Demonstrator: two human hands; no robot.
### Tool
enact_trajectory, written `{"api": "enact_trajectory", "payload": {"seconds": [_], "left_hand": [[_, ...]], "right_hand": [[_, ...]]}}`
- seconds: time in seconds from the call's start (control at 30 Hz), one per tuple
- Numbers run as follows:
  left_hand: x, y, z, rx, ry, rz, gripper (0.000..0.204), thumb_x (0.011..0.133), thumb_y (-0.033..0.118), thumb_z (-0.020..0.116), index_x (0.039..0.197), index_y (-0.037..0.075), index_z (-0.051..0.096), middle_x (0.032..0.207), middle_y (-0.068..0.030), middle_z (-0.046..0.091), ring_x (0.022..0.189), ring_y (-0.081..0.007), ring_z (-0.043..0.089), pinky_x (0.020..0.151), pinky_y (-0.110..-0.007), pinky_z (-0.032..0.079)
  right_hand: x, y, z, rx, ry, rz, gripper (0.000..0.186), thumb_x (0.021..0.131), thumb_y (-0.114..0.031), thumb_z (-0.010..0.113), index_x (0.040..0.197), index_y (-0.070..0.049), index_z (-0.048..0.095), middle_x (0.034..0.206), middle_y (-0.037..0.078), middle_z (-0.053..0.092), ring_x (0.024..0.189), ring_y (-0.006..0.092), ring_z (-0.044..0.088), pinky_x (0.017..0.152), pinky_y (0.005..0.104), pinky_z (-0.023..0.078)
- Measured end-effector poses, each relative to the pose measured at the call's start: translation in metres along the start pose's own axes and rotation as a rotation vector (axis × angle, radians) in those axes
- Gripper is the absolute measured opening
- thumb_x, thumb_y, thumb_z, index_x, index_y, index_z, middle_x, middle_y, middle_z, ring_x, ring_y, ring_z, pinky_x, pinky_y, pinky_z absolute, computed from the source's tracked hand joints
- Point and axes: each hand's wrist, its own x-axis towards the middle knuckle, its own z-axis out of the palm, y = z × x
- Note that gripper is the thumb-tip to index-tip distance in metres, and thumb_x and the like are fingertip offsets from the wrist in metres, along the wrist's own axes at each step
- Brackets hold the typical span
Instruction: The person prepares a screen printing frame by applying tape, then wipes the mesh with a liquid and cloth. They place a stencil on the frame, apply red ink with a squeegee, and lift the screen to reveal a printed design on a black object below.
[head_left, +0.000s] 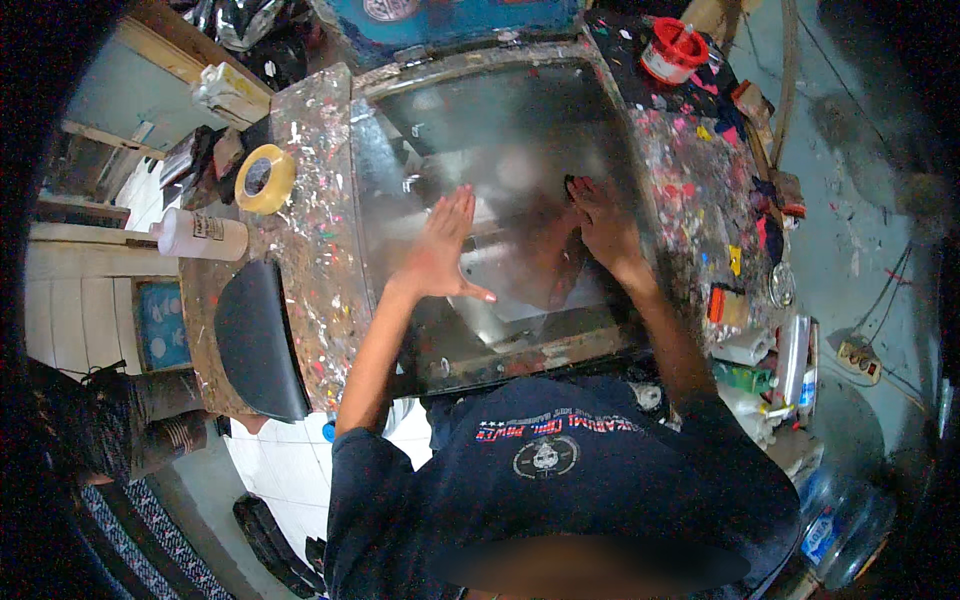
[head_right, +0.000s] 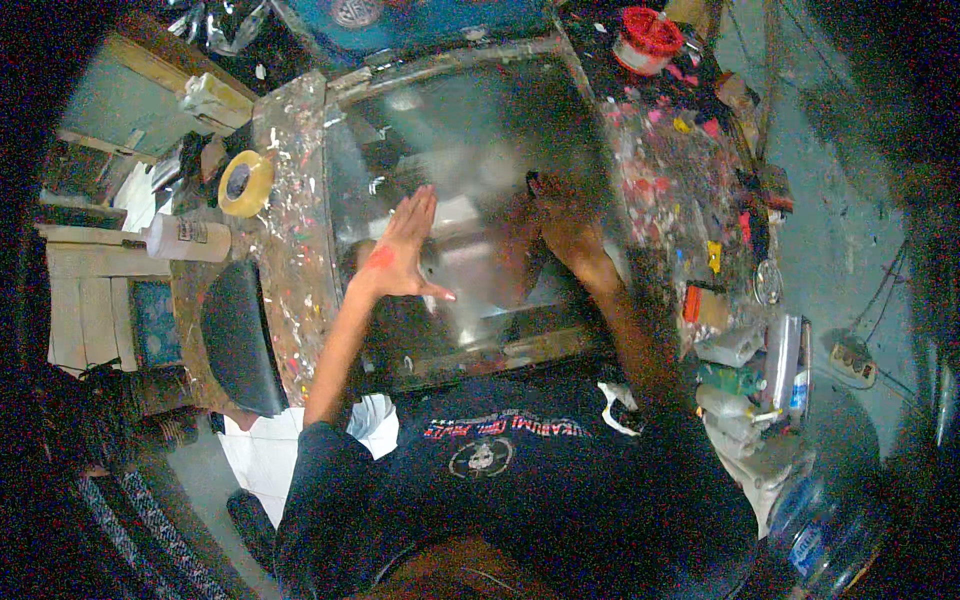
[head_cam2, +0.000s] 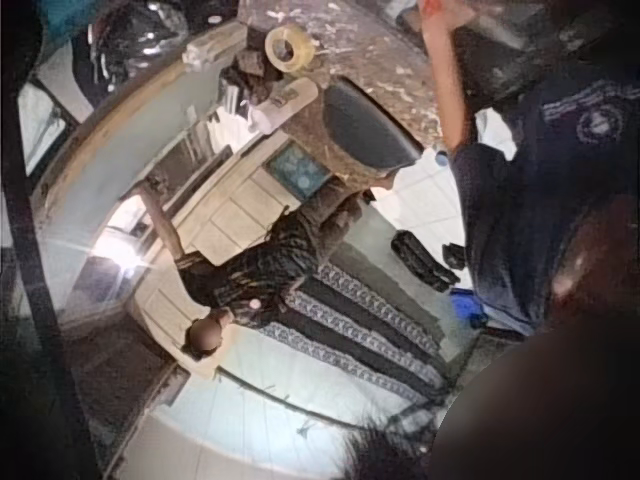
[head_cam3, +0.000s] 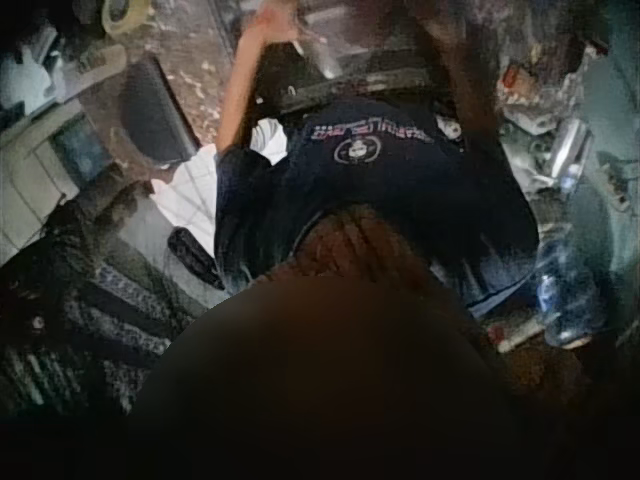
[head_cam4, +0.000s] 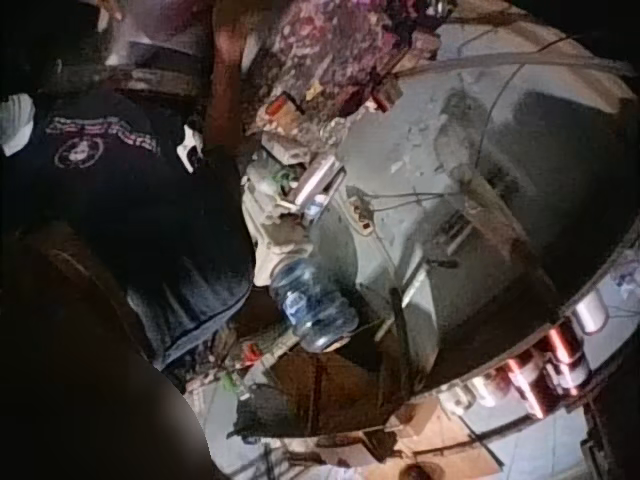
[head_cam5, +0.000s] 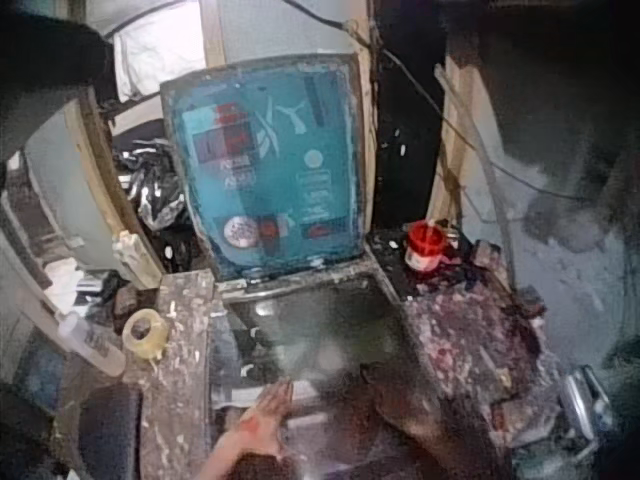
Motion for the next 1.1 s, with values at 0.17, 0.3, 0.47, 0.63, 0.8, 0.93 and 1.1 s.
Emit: {"api": "enact_trajectory", "payload": {"seconds": [0.17, 0.3, 0.47, 0.63, 0.8, 0.93, 1.1], "left_hand": [[0.007, 0.004, -0.006, 0.032, -0.067, -0.027, 0.158, 0.052, 0.082, 0.079, 0.157, -0.009, 0.003, 0.166, -0.0291, 0.005, 0.155, -0.0397, 0.006, 0.127, -0.05, 0.005], [-0.001, 0.001, 0.001, 0.036, -0.046, -0.013, 0.159, 0.051, 0.082, 0.078, 0.157, -0.009, 0.003, 0.166, -0.0287, 0.006, 0.155, -0.0394, 0.005, 0.127, -0.051, 0.006], [0.011, 0.004, -0.003, 0.051, -0.068, -0.011, 0.159, 0.051, 0.083, 0.077, 0.158, -0.008, 0.003, 0.166, -0.0283, 0.006, 0.156, -0.039, 0.004, 0.127, -0.05, 0.006], [0.002, 0.005, -0.005, 0.082, -0.119, -0.082, 0.16, 0.051, 0.083, 0.077, 0.157, -0.009, 0.003, 0.166, -0.0279, 0.005, 0.156, -0.0385, 0.003, 0.127, -0.05, 0.006], [0.016, 0.013, -0.012, 0.143, -0.163, -0.102, 0.159, 0.051, 0.082, 0.078, 0.156, -0.012, 0.004, 0.166, -0.0284, 0.006, 0.156, -0.0382, 0.005, 0.127, -0.049, 0.007], [0.008, 0.012, -0.011, 0.144, -0.133, -0.064, 0.158, 0.051, 0.082, 0.078, 0.155, -0.013, 0.007, 0.165, -0.0299, 0.008, 0.155, -0.0395, 0.006, 0.127, -0.05, 0.009], [0.012, 0.008, -0.007, 0.104, -0.112, -0.017, 0.156, 0.053, 0.08, 0.079, 0.155, -0.014, 0.009, 0.165, -0.0311, 0.009, 0.155, -0.0417, 0.006, 0.126, -0.052, 0.009]], "right_hand": [[-0.033, -0.038, 0.023, -0.035, 0.202, -0.167, 0.049, 0.083, -0.004, 0.056, 0.132, -0.001, 0.062, 0.14, 0.017, 0.06, 0.134, 0.0337, 0.053, 0.12, 0.0477, 0.032], [-0.054, 0.016, 0.033, -0.072, 0.598, 0.049, 0.054, 0.087, -0.008, 0.057, 0.141, -0.003, 0.055, 0.145, 0.018, 0.055, 0.138, 0.0335, 0.049, 0.123, 0.0492, 0.027], [-0.076, -0.076, 0.065, 0.147, 0.376, -0.1, 0.061, 0.096, -0.031, 0.057, 0.149, -0.004, 0.046, 0.153, 0.019, 0.046, 0.143, 0.0326, 0.042, 0.123, 0.0526, 0.021], [-0.083, 0.014, 0.013, -0.128, 0.508, 0.301, 0.078, 0.096, -0.059, 0.051, 0.15, -0.003, 0.045, 0.157, 0.017, 0.042, 0.148, 0.0304, 0.036, 0.124, 0.0522, 0.016], [-0.091, -0.053, 0.045, 0.097, 0.339, 0.115, 0.075, 0.097, -0.055, 0.054, 0.15, -0.003, 0.044, 0.155, 0.017, 0.045, 0.146, 0.0337, 0.039, 0.122, 0.054, 0.021], [-0.102, -0.013, 0.029, 0.216, 0.413, 0.373, 0.075, 0.096, -0.058, 0.053, 0.148, -0.004, 0.047, 0.15, 0.018, 0.05, 0.143, 0.0353, 0.042, 0.119, 0.0571, 0.026], [-0.107, -0.055, 0.05, 0.141, 0.354, 0.137, 0.072, 0.09, -0.056, 0.063, 0.143, -0.007, 0.053, 0.15, 0.02, 0.05, 0.142, 0.0362, 0.044, 0.114, 0.0597, 0.033]]}}
